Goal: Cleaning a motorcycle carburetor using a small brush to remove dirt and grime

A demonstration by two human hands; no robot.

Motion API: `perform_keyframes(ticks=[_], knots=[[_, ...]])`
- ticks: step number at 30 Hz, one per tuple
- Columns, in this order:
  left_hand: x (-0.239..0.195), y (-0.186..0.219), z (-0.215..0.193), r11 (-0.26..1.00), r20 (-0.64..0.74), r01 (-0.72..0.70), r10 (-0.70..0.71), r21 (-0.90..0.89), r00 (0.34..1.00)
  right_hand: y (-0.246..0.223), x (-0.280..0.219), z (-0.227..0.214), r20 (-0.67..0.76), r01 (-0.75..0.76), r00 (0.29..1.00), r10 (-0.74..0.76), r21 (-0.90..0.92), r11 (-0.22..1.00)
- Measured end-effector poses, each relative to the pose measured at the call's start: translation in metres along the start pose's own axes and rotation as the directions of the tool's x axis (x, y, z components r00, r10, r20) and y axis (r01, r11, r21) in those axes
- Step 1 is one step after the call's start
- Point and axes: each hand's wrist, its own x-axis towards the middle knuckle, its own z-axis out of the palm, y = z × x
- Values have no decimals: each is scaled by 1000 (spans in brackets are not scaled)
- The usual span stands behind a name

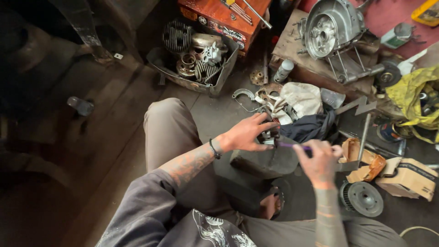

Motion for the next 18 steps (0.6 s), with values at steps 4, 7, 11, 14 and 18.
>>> perform_keyframes(ticks=[4, 7, 11, 14, 18], knots=[[-3, -2, 1, 1000, 2, -8, 8, -23, 1000, -17, 4, 0, -9, 53, 999, -52, 37, 998], [-4, -2, 1, 1000, -11, -4, 3, -29, 1000, -15, 5, -11, -48, 16, 999, -12, 83, 996], [-4, 0, 5, 999, 0, 1, -1, -34, 1000, -27, 8, -16, -10, 54, 999, -54, 0, 999], [-4, -1, 1, 1000, 9, -3, 3, -23, 1000, -13, 7, -13, -26, 10, 1000, -9, 33, 999], [-3, 3, -7, 999, 25, 4, -3, -38, 1000, -31, 4, -1, -20, 72, 997, -71, 47, 996]])
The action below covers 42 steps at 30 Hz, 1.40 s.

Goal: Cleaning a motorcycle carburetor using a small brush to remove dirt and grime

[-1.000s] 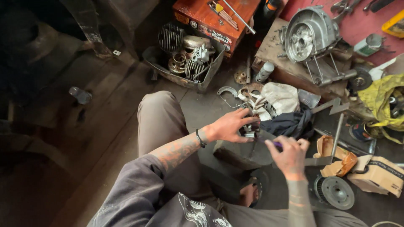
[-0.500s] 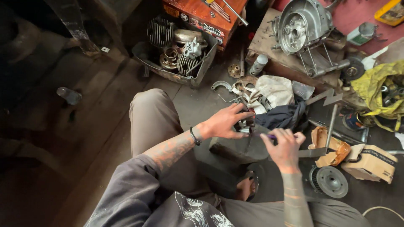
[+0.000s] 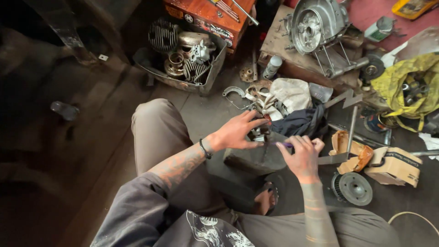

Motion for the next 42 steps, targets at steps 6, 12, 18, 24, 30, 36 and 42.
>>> perform_keyframes(ticks=[6, 12, 18, 24, 30, 36, 42], knots=[[-1, -3, 6, 1000, -29, -17, 17, 0, 999, 8, 0, -15, 1, -37, 999, 37, -48, 998], [4, 1, 5, 999, -27, -4, 5, 42, 1000, 43, -6, -3, -25, -83, 996, 83, 6, 997], [3, 1, 3, 999, -12, -9, 10, 39, 1000, 23, 0, -9, 7, -60, 998, 60, 6, 998], [2, 0, 2, 999, -12, -16, 16, 34, 1000, 5, 0, 2, 3, -17, 1000, 17, 11, 1000], [1, 1, -1, 1000, -15, -21, 22, 9, 1000, -6, 7, -19, 14, -43, 999, 43, -10, 999], [6, 6, -4, 1000, -11, -4, 4, -17, 1000, 35, -2, -12, -3, -94, 996, 94, 29, 995], [3, 3, -3, 1000, 22, 6, -6, 3, 1000, 28, 0, -10, -5, -74, 997, 74, 16, 997]])
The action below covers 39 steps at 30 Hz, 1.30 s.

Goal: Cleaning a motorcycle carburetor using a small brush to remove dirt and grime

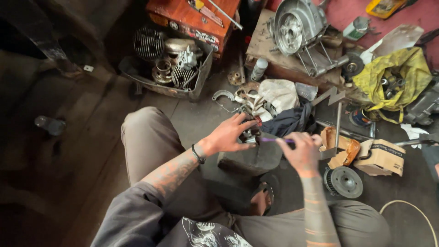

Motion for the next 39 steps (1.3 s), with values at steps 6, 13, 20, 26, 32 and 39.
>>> perform_keyframes(ticks=[6, 13, 20, 26, 32, 39], knots=[[-4, -6, 6, 1000, 3, 19, -19, -9, 1000, -23, 0, 10, 12, 45, 999, -44, -27, 999], [-2, 4, 0, 999, -4, 10, -10, -49, 1000, -26, 0, -3, -15, 78, 997, -79, -21, 997], [2, 5, -6, 1000, 32, 23, -23, -19, 999, -22, 1, 1, 3, 28, 1000, -27, -31, 999], [0, 2, -1, 999, 69, 51, -50, -2, 996, -22, 3, -7, -15, 7, 1000, -7, 10, 1000], [4, 5, -6, 999, 67, 44, -43, -8, 997, -5, 2, -1, -23, -1, 1000, 1, -19, 1000], [4, 3, -2, 999, 32, 37, -36, -32, 999, -11, 6, -6, -30, -11, 999, 9, -42, 999]])
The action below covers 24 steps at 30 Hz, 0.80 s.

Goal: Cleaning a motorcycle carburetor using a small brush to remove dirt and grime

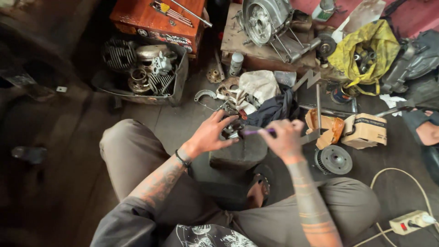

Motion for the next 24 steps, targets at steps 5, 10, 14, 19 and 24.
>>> perform_keyframes(ticks=[5, 10, 14, 19, 24], knots=[[0, 1, 1, 1000, -18, -16, 16, 9, 1000, -9, -4, 10, 41, 13, 999, -13, 4, 1000], [1, 6, -5, 999, -21, -25, 26, 29, 999, 6, -9, 17, 3, -9, 1000, 8, 41, 999], [-1, 3, 0, 999, -24, -29, 29, 23, 999, -6, -7, 9, 38, 22, 999, -23, 20, 1000], [-1, 2, -3, 1000, -22, -17, 17, 6, 1000, -2, -5, 6, 36, -40, 999, 39, 33, 999], [-1, 6, -5, 999, -17, -30, 30, 11, 999, 9, -3, 4, 29, -15, 999, 14, 12, 1000]])
